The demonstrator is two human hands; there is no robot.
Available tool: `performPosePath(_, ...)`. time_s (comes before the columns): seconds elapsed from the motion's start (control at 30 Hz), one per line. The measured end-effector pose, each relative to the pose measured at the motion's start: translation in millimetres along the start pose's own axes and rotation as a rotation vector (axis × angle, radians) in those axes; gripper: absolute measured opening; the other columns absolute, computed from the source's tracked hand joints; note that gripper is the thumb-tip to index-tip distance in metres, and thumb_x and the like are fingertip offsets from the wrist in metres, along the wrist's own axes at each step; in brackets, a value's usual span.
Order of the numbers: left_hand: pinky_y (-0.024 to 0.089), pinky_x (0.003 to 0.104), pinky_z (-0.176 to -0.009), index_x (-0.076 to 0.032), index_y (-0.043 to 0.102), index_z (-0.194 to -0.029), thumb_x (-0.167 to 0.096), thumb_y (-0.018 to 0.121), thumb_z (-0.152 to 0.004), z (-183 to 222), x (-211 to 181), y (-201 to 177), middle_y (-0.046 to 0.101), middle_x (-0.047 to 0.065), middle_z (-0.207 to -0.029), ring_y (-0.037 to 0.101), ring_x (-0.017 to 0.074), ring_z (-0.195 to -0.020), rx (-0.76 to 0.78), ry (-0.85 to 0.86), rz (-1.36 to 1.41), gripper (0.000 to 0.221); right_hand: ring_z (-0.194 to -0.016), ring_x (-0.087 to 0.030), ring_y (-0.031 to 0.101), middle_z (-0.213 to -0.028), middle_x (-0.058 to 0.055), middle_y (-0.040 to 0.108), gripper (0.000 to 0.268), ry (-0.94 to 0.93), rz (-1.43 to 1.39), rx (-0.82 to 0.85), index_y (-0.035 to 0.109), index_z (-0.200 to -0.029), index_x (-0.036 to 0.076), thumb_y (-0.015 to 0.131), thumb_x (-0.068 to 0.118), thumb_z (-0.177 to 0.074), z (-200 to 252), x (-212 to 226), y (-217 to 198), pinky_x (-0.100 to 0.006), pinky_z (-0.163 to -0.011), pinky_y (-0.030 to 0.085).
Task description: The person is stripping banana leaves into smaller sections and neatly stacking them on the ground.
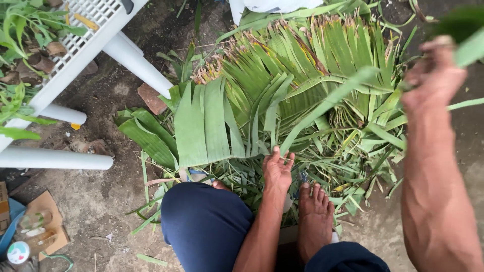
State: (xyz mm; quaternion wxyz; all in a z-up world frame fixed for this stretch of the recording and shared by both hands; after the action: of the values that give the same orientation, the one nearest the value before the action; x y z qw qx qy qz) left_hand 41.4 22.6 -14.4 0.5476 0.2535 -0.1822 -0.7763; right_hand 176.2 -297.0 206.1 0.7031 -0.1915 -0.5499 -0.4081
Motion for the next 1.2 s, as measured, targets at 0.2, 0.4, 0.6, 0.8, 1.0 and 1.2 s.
performPosePath(0.2, 0.058, 0.044, -0.083, -0.003, 0.063, -0.102, -0.011, 0.073, -0.091, -4.3, 7.9, 5.0, 0.060, 0.010, -0.092, 0.062, 0.0225, -0.088, -0.062, 0.011, 0.010, 0.017, -0.048, 0.003, 0.042, -0.070, 0.017, 0.054, 0.024, 0.099, 0.425, -0.072, 0.068, -0.086, 0.028, 0.071, 0.038, -0.108, 45.1, -41.7, -16.5, -0.020, -0.039, 0.033)
performPosePath(0.4, 0.064, 0.045, -0.084, -0.014, 0.061, -0.101, -0.014, 0.083, -0.089, -15.7, 29.3, -11.6, 0.067, 0.005, -0.090, 0.071, 0.0223, -0.082, -0.060, 0.005, -0.129, 0.025, -0.038, -0.001, 0.030, -0.046, 0.004, 0.039, 0.042, 0.423, 0.422, 0.232, 0.078, -0.084, -0.004, 0.088, 0.037, -0.084, 141.7, -187.7, -0.5, -0.020, -0.033, 0.028)
performPosePath(0.6, 0.064, 0.035, -0.064, -0.017, 0.066, -0.102, -0.022, 0.085, -0.087, -4.9, 29.1, 5.2, 0.062, 0.001, -0.081, 0.066, 0.0189, -0.062, -0.078, 0.017, -0.178, 0.025, -0.029, -0.005, 0.032, -0.039, -0.001, 0.041, 0.028, 0.408, 0.388, 0.180, 0.062, -0.057, 0.002, 0.083, 0.010, -0.074, 139.4, -205.5, -0.9, -0.024, -0.030, 0.024)
performPosePath(0.8, 0.032, 0.019, -0.033, -0.010, 0.074, -0.104, -0.030, 0.078, -0.092, -1.7, 24.6, 3.1, 0.042, -0.006, -0.063, 0.036, 0.0047, -0.041, -0.146, 0.145, -0.386, 0.024, -0.031, -0.003, 0.034, -0.049, 0.002, 0.051, 0.021, 0.401, 0.213, 0.127, 0.068, -0.072, 0.006, 0.088, 0.012, -0.077, 141.0, -206.3, -4.2, -0.022, -0.031, 0.030)
performPosePath(1.0, 0.030, 0.018, -0.034, -0.004, 0.075, -0.098, -0.027, 0.083, -0.088, 36.9, 10.0, 18.8, 0.041, -0.005, -0.054, 0.034, 0.0039, -0.038, -0.142, 0.203, -0.460, 0.027, -0.035, -0.008, 0.038, -0.050, -0.003, 0.047, 0.026, 0.390, 0.229, -0.062, 0.056, -0.071, 0.014, 0.074, 0.021, -0.089, 61.7, -175.9, -39.1, -0.028, -0.033, 0.025)
performPosePath(1.2, 0.034, 0.021, -0.040, -0.006, 0.077, -0.090, -0.023, 0.087, -0.078, -7.4, 19.7, -27.7, 0.050, -0.002, -0.060, 0.041, 0.0054, -0.045, -0.119, 0.275, -0.686, 0.024, -0.043, -0.007, 0.033, -0.057, -0.001, 0.047, 0.020, 0.195, 0.122, 0.052, 0.072, -0.085, 0.005, 0.070, 0.024, -0.091, 54.1, -128.2, -58.1, -0.022, -0.038, 0.032)
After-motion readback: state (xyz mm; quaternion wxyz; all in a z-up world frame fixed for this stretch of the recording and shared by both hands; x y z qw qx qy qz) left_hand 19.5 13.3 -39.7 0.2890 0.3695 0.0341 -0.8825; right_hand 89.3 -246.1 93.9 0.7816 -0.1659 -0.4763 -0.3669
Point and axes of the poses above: each hand's wrist, its own z-axis away from the middle knuckle, its own y-axis out of the palm, x = y × z, the point moved 6 cm from there along -z, towards the middle knuckle
